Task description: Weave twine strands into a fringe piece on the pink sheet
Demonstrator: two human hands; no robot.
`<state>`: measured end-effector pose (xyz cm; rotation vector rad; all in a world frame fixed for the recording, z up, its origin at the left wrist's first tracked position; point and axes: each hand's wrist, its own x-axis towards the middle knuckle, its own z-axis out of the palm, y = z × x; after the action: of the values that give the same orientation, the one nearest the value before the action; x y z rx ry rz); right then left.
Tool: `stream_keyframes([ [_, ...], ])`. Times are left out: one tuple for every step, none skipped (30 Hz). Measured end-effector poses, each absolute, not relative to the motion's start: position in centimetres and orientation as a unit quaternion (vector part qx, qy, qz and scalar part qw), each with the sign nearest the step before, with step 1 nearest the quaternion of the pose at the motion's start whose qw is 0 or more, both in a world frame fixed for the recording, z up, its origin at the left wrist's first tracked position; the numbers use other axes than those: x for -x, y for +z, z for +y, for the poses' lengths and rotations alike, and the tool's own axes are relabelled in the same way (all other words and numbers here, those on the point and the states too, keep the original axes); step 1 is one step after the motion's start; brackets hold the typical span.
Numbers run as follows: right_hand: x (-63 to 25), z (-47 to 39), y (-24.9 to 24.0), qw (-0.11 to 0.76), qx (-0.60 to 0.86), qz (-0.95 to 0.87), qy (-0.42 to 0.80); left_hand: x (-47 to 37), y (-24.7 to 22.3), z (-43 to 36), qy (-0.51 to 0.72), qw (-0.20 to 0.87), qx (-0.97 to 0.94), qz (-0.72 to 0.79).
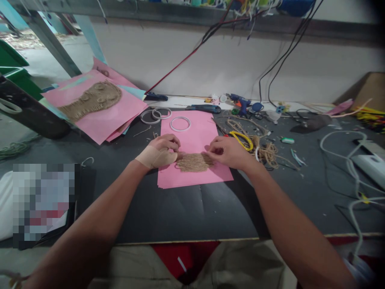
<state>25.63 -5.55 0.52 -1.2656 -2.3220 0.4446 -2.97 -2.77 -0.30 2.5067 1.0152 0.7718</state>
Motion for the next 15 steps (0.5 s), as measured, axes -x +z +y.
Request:
stream_keyframes([
  [-25.6, -5.6, 0.5, 0.231, 0.468, -0.839, 0.156, 3.0, -0.3, -2.8, 0.271, 0.161, -0.879, 0.357],
  [-25.5, -5.6, 0.5, 0.236, 0.477, -0.832, 0.153, 3.0, -0.3, -2.8, 0.272, 0.158, -0.879, 0.360],
  [-25.4, -5.6, 0.4, 0.243, 0.487, -0.825, 0.152, 3.0, -0.4, -2.8, 0.272, 0.156, -0.878, 0.363],
  [-25.3, -5.6, 0.3, 0.250, 0.496, -0.817, 0.153, 3.0, -0.4, -2.8, 0.271, 0.155, -0.877, 0.366],
  [-25.1, -5.6, 0.2, 0.257, 0.505, -0.810, 0.154, 2.9, -0.5, -2.8, 0.271, 0.154, -0.876, 0.368],
  [-24.9, -5.6, 0.0, 0.262, 0.512, -0.803, 0.156, 2.9, -0.5, -2.8, 0.272, 0.153, -0.875, 0.369],
  [-24.8, -5.7, -0.1, 0.265, 0.519, -0.797, 0.157, 2.9, -0.6, -2.8, 0.273, 0.152, -0.876, 0.367],
  [-24.6, -5.7, -0.2, 0.267, 0.524, -0.793, 0.157, 2.9, -0.6, -2.8, 0.274, 0.152, -0.878, 0.362],
  [-24.5, -5.7, -0.3, 0.269, 0.529, -0.790, 0.158, 2.9, -0.6, -2.8, 0.276, 0.151, -0.880, 0.357],
  [-24.4, -5.7, -0.4, 0.270, 0.532, -0.787, 0.158, 2.8, -0.6, -2.8, 0.277, 0.150, -0.881, 0.353],
  [-24.4, -5.7, -0.4, 0.270, 0.534, -0.785, 0.160, 2.8, -0.6, -2.8, 0.276, 0.148, -0.883, 0.350],
  [-24.3, -5.7, -0.4, 0.271, 0.533, -0.785, 0.162, 2.8, -0.6, -2.7, 0.274, 0.146, -0.884, 0.348],
  [-24.3, -5.7, -0.4, 0.272, 0.531, -0.785, 0.166, 2.8, -0.6, -2.7, 0.271, 0.144, -0.886, 0.348],
  [-24.2, -5.7, -0.4, 0.274, 0.529, -0.785, 0.169, 2.8, -0.5, -2.7, 0.269, 0.141, -0.887, 0.348],
  [-24.2, -5.7, -0.4, 0.275, 0.527, -0.785, 0.172, 2.8, -0.5, -2.7, 0.268, 0.140, -0.888, 0.346],
])
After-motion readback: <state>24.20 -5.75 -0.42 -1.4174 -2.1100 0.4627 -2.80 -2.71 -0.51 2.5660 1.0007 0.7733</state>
